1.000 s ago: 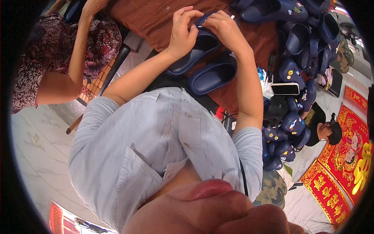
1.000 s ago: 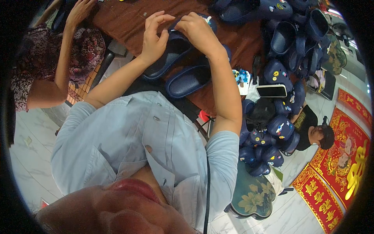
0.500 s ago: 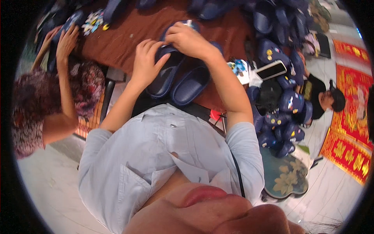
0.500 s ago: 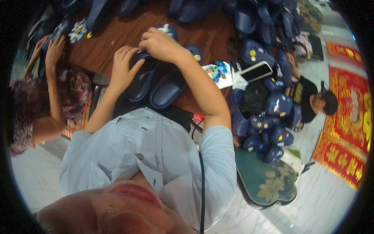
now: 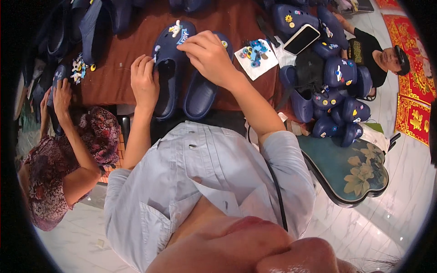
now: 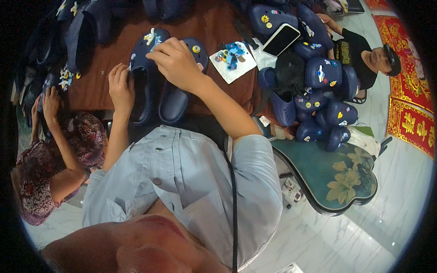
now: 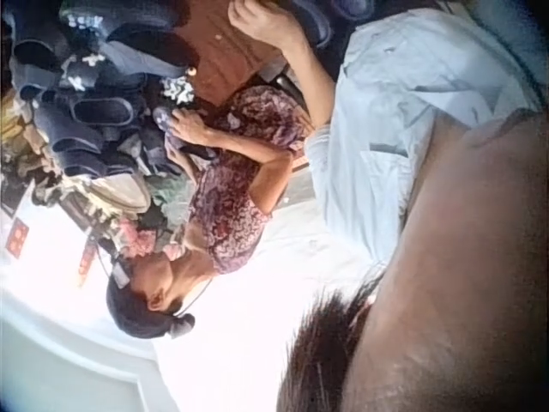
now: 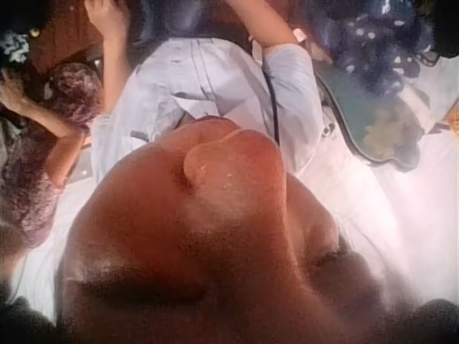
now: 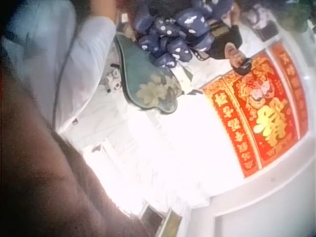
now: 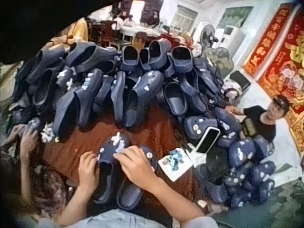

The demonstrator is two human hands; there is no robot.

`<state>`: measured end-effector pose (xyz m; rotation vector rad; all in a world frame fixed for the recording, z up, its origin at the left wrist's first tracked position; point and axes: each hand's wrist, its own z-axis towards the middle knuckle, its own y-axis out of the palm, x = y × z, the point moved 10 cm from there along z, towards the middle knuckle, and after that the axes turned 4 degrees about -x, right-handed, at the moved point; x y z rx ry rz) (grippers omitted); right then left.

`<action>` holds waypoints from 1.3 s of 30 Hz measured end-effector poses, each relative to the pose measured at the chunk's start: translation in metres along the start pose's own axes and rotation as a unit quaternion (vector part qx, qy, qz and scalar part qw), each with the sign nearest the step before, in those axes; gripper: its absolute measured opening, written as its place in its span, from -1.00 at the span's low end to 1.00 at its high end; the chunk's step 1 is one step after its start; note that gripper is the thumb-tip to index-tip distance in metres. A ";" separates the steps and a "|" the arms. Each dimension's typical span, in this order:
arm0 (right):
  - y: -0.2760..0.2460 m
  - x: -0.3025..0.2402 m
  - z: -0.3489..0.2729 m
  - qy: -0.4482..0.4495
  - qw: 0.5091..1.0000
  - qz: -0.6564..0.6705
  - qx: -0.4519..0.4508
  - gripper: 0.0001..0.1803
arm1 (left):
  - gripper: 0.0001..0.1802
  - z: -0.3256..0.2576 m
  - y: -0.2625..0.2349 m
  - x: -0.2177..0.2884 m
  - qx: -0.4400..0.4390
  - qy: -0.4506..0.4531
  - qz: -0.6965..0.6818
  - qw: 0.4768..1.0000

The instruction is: Decorate blue clog-style footwear with various colorful pins and charms.

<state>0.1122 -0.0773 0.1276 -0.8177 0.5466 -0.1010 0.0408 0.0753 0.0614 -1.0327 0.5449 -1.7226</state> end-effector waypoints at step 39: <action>0.082 -0.036 0.016 -0.085 0.982 -0.166 -0.001 -0.74 | -0.67 -0.001 0.006 -0.007 0.011 -0.028 0.002 1.000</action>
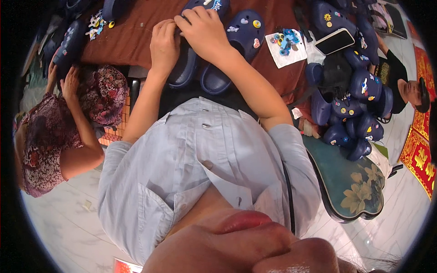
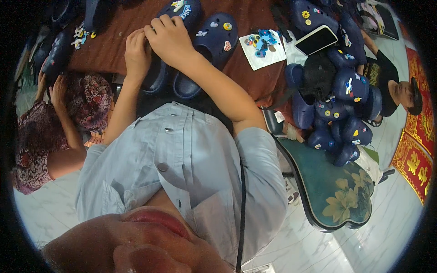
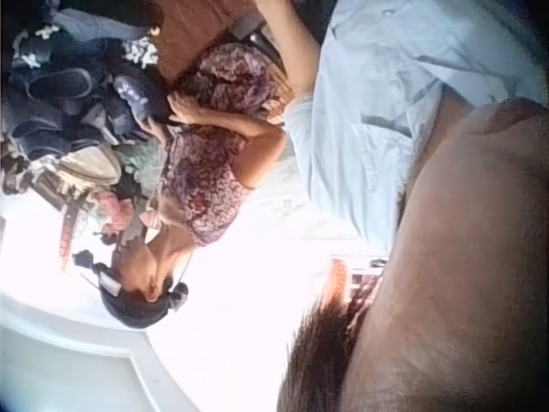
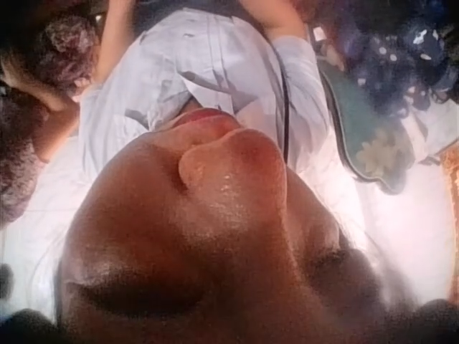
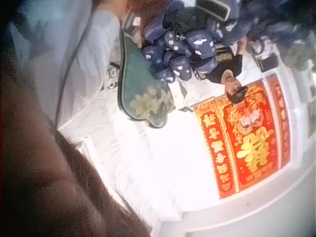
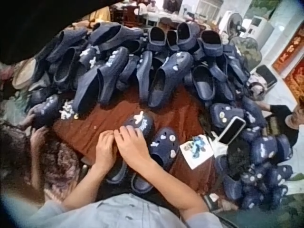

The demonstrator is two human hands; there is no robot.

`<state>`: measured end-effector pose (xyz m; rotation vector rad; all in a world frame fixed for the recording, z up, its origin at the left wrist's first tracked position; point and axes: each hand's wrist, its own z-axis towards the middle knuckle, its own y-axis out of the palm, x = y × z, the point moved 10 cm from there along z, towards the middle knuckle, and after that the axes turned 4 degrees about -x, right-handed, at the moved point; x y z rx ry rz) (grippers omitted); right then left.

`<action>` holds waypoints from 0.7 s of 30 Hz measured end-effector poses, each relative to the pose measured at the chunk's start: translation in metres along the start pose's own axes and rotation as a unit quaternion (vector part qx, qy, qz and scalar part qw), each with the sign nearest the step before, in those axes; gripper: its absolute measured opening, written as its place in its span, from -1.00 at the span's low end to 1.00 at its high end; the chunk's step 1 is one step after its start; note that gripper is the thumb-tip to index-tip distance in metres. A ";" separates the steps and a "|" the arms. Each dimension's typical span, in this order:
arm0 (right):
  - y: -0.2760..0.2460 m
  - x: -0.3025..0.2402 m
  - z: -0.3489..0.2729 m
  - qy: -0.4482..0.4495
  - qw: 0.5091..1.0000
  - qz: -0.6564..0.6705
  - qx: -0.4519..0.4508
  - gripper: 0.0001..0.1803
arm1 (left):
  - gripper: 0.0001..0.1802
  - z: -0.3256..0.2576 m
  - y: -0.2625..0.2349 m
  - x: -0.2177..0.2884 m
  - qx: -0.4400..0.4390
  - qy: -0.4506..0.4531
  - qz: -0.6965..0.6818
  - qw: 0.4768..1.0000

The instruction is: Decorate blue clog-style footwear with various colorful pins and charms.

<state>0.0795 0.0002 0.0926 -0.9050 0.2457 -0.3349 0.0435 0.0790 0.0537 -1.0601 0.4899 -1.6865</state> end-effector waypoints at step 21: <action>-0.122 0.185 -0.223 0.424 0.905 -0.012 -0.006 -0.75 | -0.53 -0.002 0.004 -0.009 -0.047 -0.029 -0.041 0.998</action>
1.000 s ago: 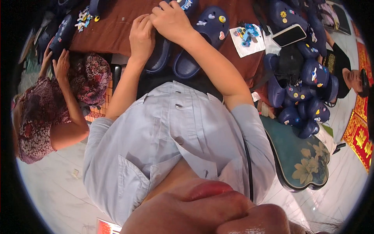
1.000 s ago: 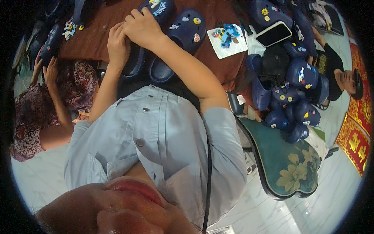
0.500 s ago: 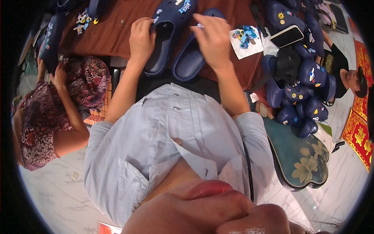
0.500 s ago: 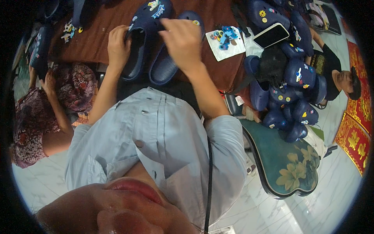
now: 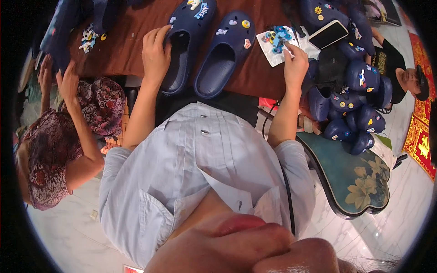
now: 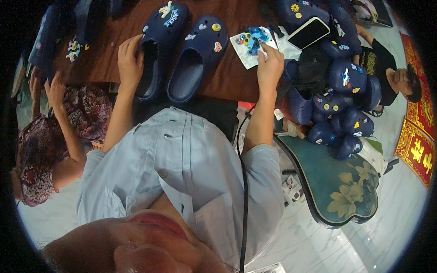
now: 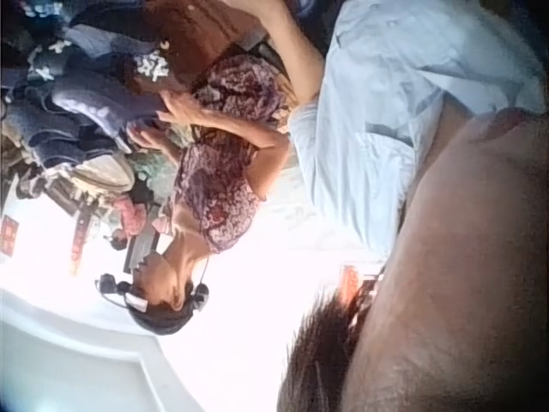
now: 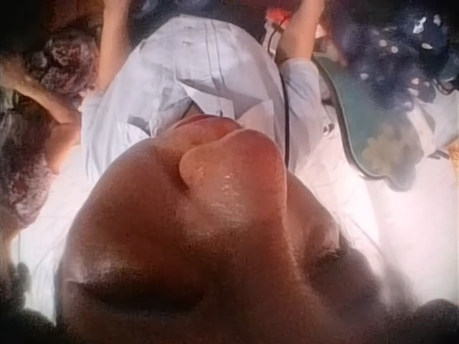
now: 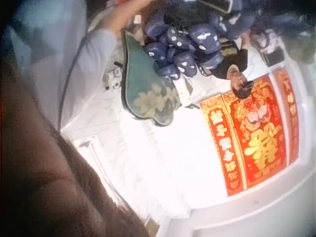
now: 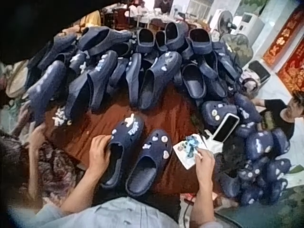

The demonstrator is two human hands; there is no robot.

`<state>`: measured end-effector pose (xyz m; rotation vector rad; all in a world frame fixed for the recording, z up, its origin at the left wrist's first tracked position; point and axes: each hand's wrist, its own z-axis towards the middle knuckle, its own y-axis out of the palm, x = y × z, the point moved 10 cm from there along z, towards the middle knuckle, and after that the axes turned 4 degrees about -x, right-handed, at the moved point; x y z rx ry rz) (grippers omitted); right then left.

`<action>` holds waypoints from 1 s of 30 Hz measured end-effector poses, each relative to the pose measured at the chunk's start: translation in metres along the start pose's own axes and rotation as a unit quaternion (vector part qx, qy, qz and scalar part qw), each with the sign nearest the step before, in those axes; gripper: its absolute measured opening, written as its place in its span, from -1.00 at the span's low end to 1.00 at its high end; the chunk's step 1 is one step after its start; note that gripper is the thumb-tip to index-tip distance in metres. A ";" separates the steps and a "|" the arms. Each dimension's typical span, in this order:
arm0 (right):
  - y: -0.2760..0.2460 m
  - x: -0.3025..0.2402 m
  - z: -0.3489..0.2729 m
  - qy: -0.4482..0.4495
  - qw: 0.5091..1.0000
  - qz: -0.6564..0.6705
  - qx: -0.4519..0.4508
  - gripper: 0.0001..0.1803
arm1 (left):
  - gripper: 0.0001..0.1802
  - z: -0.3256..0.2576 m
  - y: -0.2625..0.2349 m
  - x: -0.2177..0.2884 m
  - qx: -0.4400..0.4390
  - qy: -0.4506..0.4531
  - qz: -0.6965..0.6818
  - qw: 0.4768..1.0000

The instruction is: Decorate blue clog-style footwear with various colorful pins and charms.

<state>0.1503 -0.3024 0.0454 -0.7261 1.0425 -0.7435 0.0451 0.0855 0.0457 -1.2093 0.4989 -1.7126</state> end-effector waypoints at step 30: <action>0.016 0.004 -0.019 0.114 0.984 0.135 0.009 -0.75 | -0.49 -0.002 0.001 -0.003 0.017 0.011 -0.013 1.000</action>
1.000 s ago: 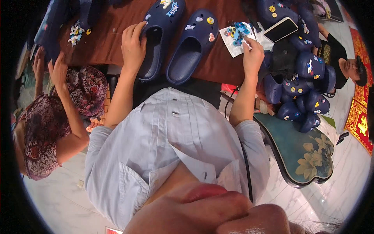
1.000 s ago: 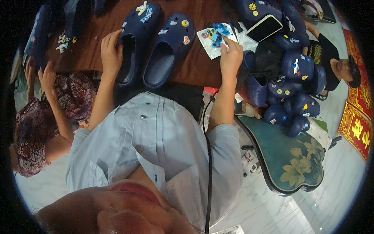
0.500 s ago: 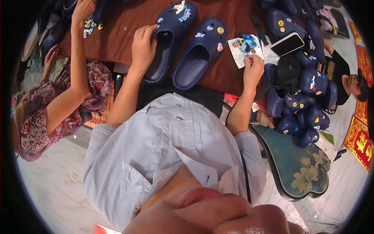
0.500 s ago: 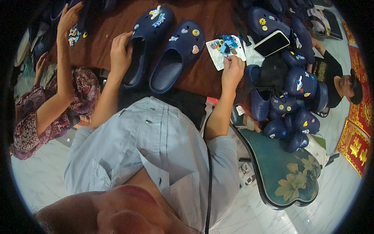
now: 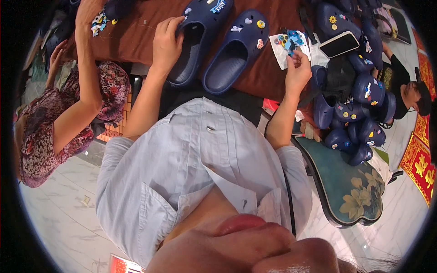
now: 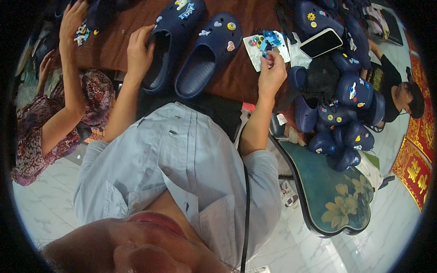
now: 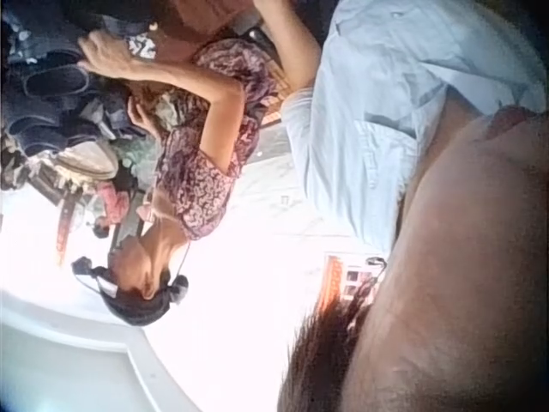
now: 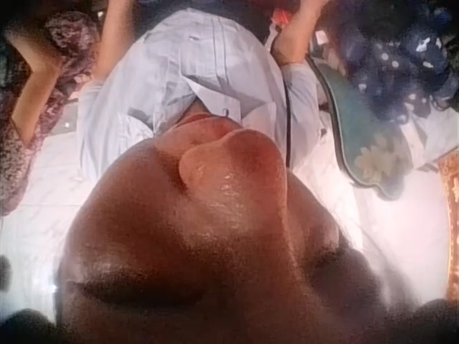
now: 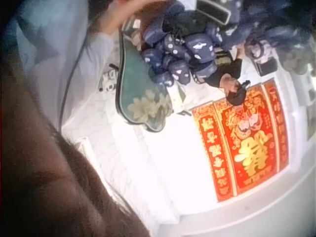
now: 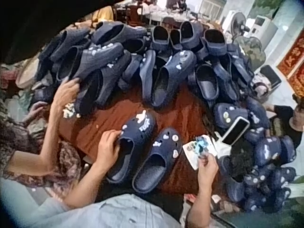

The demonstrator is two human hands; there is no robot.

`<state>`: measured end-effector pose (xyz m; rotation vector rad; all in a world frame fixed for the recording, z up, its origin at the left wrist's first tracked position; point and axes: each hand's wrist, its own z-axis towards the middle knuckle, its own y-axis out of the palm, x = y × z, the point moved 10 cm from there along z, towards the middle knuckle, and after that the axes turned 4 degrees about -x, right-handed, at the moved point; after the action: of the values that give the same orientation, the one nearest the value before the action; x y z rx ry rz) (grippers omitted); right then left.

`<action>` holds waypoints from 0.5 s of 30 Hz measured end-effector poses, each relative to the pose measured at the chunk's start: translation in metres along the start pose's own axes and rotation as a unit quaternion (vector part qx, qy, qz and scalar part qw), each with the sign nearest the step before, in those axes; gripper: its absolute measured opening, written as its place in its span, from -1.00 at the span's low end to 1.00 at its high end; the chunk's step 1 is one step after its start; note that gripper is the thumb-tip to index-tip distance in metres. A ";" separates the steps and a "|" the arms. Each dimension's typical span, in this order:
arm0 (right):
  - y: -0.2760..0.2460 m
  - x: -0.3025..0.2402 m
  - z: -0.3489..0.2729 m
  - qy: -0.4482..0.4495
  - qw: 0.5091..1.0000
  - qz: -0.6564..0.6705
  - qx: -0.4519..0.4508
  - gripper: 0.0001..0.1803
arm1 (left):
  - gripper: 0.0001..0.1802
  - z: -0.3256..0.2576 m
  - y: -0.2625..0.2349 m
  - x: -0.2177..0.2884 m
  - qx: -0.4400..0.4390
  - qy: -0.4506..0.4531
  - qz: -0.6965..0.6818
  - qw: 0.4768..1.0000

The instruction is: Decorate blue clog-style footwear with various colorful pins and charms.

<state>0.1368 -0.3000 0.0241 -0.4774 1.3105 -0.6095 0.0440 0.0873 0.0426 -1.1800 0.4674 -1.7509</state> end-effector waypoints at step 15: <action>0.044 -0.080 -0.046 -0.116 0.985 0.124 0.014 -0.79 | -0.53 0.001 0.002 -0.003 -0.008 -0.008 -0.030 0.999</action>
<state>0.0863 -0.2130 0.0460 -0.3442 1.1162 -0.3514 0.0460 0.0891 0.0404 -1.2295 0.4412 -1.7901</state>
